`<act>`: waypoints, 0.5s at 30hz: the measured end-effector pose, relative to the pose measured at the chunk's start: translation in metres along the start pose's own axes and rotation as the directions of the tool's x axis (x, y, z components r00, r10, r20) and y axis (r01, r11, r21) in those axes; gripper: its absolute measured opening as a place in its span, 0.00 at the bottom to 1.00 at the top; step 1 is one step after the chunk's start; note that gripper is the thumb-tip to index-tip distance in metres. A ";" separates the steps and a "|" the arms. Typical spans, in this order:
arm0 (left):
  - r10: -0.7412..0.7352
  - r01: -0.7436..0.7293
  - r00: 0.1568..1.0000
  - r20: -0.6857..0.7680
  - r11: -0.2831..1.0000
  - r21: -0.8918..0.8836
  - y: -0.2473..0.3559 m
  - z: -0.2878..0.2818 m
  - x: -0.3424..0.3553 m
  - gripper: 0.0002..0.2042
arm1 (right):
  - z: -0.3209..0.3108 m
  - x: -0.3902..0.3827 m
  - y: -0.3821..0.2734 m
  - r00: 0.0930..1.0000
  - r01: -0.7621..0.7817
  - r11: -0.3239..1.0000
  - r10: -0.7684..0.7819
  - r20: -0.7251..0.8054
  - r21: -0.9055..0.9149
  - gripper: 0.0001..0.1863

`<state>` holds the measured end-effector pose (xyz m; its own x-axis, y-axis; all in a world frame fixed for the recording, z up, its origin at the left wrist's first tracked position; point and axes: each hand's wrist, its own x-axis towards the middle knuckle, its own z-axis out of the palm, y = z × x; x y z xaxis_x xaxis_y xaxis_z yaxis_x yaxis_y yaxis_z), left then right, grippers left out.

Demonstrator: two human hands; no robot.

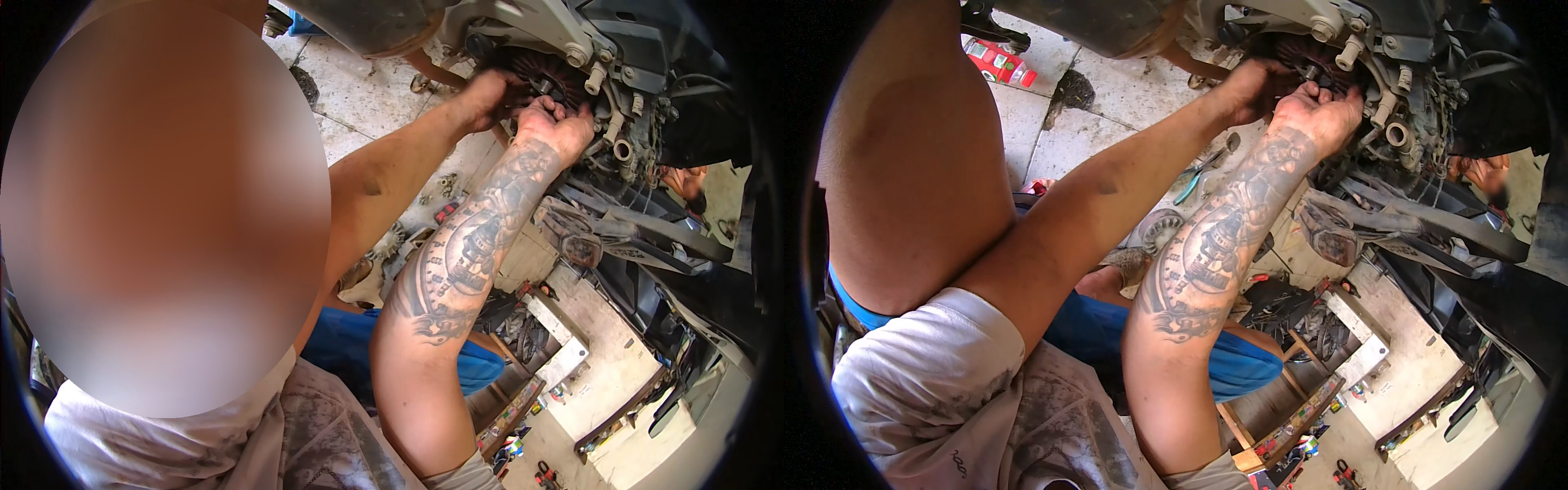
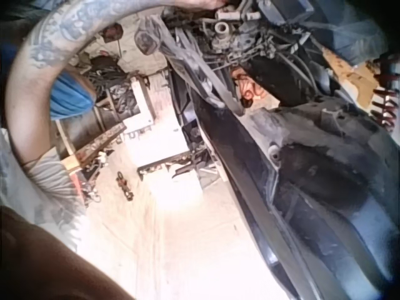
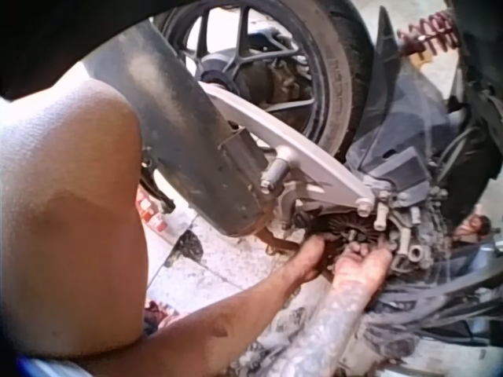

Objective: The person is using a screwdriver to disassemble parts of a motorcycle engine or chassis while sitting on the floor of a repair shop.

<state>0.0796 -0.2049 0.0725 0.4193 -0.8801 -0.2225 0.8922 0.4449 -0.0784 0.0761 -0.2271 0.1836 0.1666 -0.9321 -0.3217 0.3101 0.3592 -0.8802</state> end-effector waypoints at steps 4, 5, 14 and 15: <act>-0.033 0.034 0.999 0.009 0.998 -0.059 -0.004 0.006 0.001 0.12 | 0.000 -0.019 -0.001 0.994 0.097 0.993 -0.093 0.062 -0.069 0.13; -0.035 0.036 0.999 0.010 0.998 -0.058 -0.005 0.008 0.001 0.12 | 0.000 -0.020 -0.002 0.991 0.112 0.992 -0.106 0.081 -0.064 0.12; -0.048 0.060 0.994 0.096 0.990 -0.128 -0.005 0.001 0.007 0.08 | -0.004 0.017 -0.003 1.000 -0.013 1.000 0.013 0.009 -0.002 0.09; -0.053 0.066 0.992 0.114 0.992 -0.107 -0.004 0.003 0.009 0.09 | -0.001 0.021 -0.008 0.991 -0.129 0.991 0.130 -0.045 0.029 0.10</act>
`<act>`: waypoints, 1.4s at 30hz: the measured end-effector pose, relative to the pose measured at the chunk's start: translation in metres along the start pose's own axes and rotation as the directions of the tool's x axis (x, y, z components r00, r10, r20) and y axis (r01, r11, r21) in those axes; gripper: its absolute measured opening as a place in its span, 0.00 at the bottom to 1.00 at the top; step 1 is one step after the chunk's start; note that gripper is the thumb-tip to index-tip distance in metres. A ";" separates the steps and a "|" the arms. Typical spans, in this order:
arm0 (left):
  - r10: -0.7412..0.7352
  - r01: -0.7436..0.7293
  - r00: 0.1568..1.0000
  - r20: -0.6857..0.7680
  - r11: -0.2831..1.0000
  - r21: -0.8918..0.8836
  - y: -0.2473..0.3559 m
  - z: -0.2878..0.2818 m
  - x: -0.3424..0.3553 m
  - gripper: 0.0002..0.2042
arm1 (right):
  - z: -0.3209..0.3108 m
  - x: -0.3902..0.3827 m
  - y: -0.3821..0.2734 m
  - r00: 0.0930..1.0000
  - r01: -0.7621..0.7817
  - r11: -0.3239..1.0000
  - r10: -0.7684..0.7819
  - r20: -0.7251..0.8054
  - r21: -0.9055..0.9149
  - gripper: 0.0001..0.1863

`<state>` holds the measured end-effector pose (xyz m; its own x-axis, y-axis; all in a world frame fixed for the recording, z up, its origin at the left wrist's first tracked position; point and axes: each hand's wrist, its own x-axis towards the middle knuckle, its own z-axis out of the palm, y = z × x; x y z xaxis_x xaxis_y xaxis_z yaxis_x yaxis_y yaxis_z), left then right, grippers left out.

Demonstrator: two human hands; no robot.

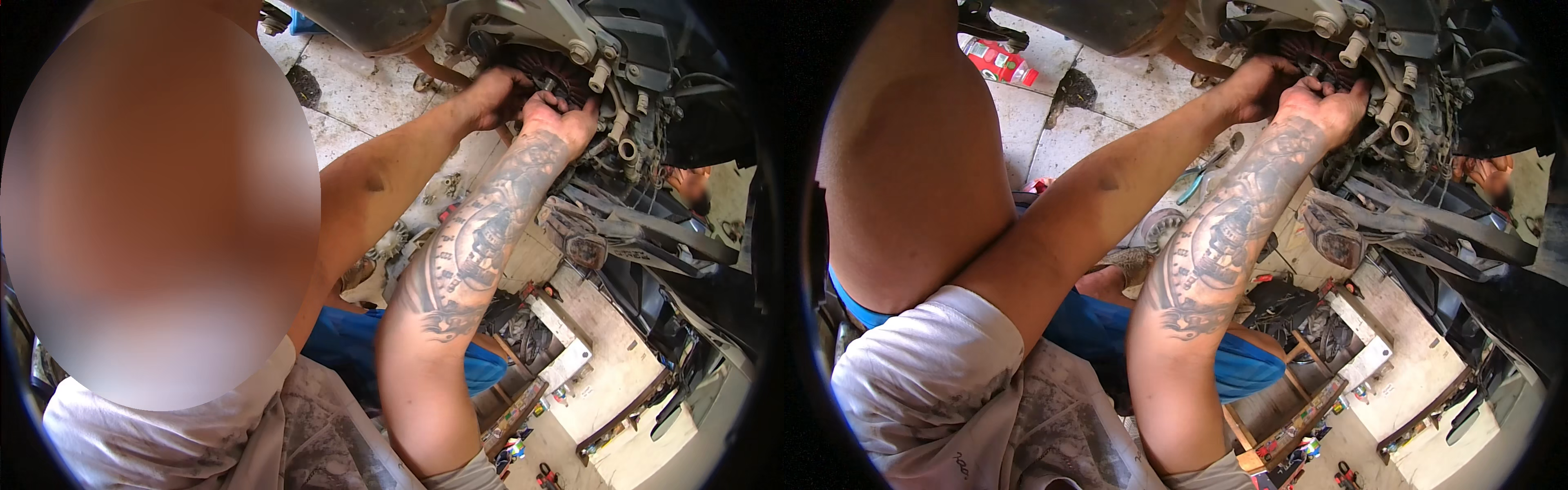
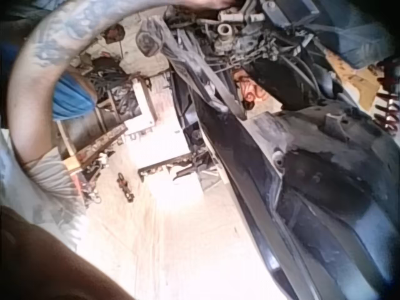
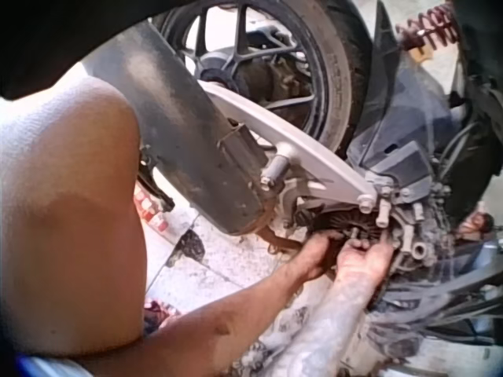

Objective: The person is using a screwdriver to disassemble parts of a motorcycle engine or chassis while sitting on the floor of a repair shop.

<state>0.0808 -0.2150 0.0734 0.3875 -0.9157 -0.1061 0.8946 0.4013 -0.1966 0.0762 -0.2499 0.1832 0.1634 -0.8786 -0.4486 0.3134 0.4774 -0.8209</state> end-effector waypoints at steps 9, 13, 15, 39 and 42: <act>-0.012 0.021 0.999 -0.051 0.980 0.199 0.006 0.008 -0.008 0.10 | 0.022 -0.030 0.004 0.974 0.061 0.989 -0.088 -0.210 -0.132 0.12; -0.049 0.073 0.994 -0.102 0.966 0.249 0.006 0.014 -0.005 0.12 | 0.034 -0.052 0.006 0.937 0.086 0.977 -0.146 -0.317 -0.197 0.13; -0.100 0.129 0.988 -0.122 0.956 0.262 0.008 0.014 -0.002 0.13 | 0.035 -0.058 0.008 0.911 0.088 0.971 -0.169 -0.375 -0.222 0.13; -0.158 0.117 0.984 0.081 0.920 0.374 0.041 -0.009 -0.003 0.18 | -0.297 -0.108 0.216 0.912 0.409 -0.106 0.090 0.401 -0.906 0.09; -0.284 0.238 0.954 0.093 0.910 0.339 0.021 -0.008 -0.022 0.17 | -0.292 -0.095 0.184 0.932 0.293 0.237 -0.288 0.221 -0.926 0.06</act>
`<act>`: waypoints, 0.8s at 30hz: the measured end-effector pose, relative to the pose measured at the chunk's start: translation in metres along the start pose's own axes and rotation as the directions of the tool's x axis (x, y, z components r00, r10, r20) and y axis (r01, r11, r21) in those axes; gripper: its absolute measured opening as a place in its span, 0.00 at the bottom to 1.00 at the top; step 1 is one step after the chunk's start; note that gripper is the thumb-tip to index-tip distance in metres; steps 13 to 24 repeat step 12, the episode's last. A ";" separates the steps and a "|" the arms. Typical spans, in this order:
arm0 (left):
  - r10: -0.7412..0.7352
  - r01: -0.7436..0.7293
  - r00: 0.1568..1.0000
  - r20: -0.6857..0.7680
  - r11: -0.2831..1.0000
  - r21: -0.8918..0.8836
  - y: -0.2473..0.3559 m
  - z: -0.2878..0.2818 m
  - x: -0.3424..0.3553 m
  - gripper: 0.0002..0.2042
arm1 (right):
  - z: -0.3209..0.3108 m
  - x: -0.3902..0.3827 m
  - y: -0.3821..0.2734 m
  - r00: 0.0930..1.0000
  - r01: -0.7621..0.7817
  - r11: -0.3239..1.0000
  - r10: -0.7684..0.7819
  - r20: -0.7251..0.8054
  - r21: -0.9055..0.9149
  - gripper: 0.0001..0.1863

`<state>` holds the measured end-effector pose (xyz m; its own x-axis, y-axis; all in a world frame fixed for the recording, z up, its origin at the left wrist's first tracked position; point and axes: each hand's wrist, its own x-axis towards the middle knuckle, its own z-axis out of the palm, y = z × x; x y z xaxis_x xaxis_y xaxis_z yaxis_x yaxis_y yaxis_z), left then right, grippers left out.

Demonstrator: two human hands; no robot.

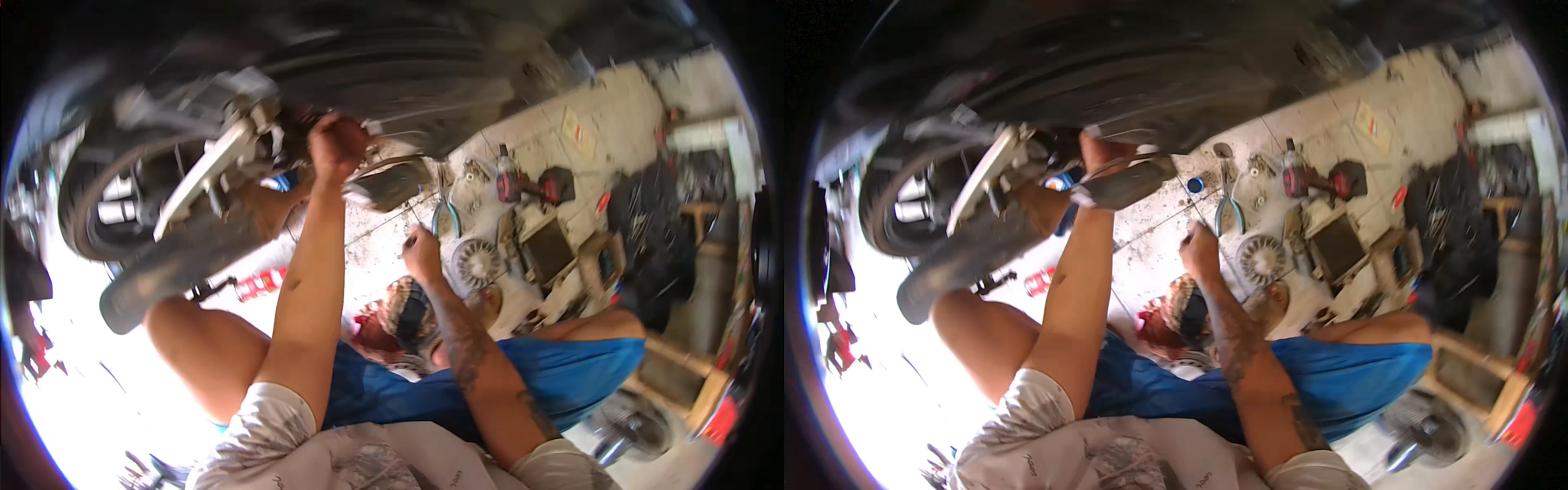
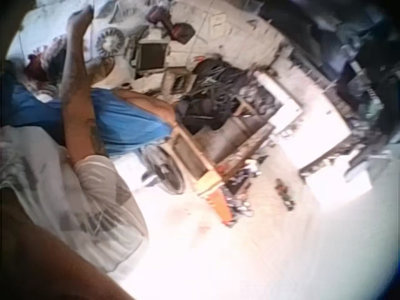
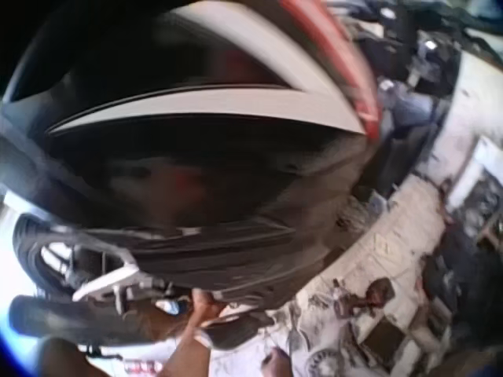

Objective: The person is using a screwdriver to disassemble parts of a motorcycle engine or chassis while sitting on the floor of a repair shop.

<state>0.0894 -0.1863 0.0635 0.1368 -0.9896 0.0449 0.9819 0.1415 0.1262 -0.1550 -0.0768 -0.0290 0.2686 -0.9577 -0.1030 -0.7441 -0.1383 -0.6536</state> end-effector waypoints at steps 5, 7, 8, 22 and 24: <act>0.118 -0.451 0.728 0.676 0.824 0.342 0.052 -0.083 0.034 0.15 | -0.039 0.074 -0.126 0.958 0.077 0.886 0.062 -0.279 0.458 0.07; 0.022 -0.275 0.813 0.582 0.896 0.350 0.051 -0.077 0.043 0.17 | -0.056 0.091 -0.149 0.956 0.105 0.792 0.086 -0.279 0.602 0.06; -0.028 -0.191 0.849 0.528 0.915 0.355 0.053 -0.070 0.046 0.18 | -0.058 0.098 -0.161 0.941 0.171 0.745 0.071 -0.332 0.644 0.05; -0.170 0.058 0.938 0.302 0.936 0.347 0.078 -0.014 0.038 0.23 | -0.055 0.115 -0.211 0.890 0.339 0.585 0.056 -0.453 0.737 0.05; -0.170 0.058 0.938 0.302 0.936 0.347 0.078 -0.014 0.038 0.23 | -0.055 0.115 -0.211 0.890 0.339 0.585 0.056 -0.453 0.737 0.05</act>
